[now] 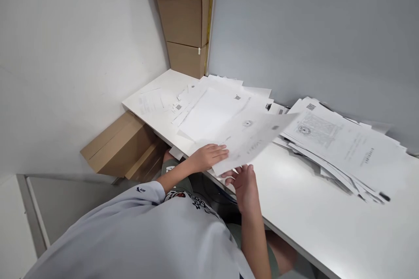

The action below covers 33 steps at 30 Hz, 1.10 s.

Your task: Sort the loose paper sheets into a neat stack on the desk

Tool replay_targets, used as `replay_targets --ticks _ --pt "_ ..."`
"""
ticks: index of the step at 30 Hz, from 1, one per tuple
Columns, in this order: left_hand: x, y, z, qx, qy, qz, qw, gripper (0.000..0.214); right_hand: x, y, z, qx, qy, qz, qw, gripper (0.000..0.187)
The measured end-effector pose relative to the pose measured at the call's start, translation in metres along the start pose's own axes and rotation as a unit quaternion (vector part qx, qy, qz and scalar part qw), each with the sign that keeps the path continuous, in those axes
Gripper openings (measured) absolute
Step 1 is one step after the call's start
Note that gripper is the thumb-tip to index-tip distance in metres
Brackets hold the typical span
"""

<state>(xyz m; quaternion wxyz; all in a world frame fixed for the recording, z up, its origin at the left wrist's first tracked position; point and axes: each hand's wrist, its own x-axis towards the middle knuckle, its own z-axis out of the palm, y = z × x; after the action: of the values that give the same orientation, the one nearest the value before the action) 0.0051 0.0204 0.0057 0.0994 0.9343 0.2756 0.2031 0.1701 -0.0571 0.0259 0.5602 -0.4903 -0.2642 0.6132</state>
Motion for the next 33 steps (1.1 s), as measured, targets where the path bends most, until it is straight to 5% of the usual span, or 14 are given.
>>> replay_targets --ticks 3,6,7,9,12,18,22,29,33 --pt "-0.001 -0.004 -0.005 -0.008 -0.025 0.087 0.996 0.041 0.011 -0.010 -0.008 -0.067 0.070 0.004 0.995 0.066" --pt "-0.007 -0.034 -0.016 -0.050 -0.054 0.118 0.990 0.039 0.012 -0.010 -0.018 -0.115 0.162 -0.011 0.980 0.067" --pt "-0.010 -0.049 -0.020 -0.054 -0.047 0.073 0.995 0.040 0.010 -0.010 -0.022 -0.113 0.182 -0.020 0.977 0.068" --pt "-0.016 -0.081 -0.027 -0.019 -0.004 -0.123 0.992 0.047 0.000 -0.010 -0.032 -0.102 0.213 -0.043 0.971 0.070" --pt "-0.019 -0.119 -0.027 0.046 0.021 -0.325 0.944 0.068 -0.021 -0.014 -0.051 -0.112 0.245 -0.059 0.961 0.075" --pt "0.012 -0.168 -0.017 0.078 0.048 -0.387 0.917 0.089 -0.059 -0.022 -0.080 -0.088 0.342 -0.113 0.929 0.076" --pt "0.033 -0.193 -0.026 0.096 0.107 -0.373 0.917 0.083 -0.070 -0.024 -0.083 -0.064 0.384 -0.124 0.913 0.074" --pt "0.045 -0.198 -0.040 0.093 0.162 -0.512 0.839 0.091 -0.072 -0.021 -0.080 -0.046 0.400 -0.073 0.912 0.075" --pt "0.054 -0.201 -0.050 0.041 0.173 -0.544 0.820 0.086 -0.068 -0.024 -0.077 -0.031 0.406 -0.083 0.909 0.073"
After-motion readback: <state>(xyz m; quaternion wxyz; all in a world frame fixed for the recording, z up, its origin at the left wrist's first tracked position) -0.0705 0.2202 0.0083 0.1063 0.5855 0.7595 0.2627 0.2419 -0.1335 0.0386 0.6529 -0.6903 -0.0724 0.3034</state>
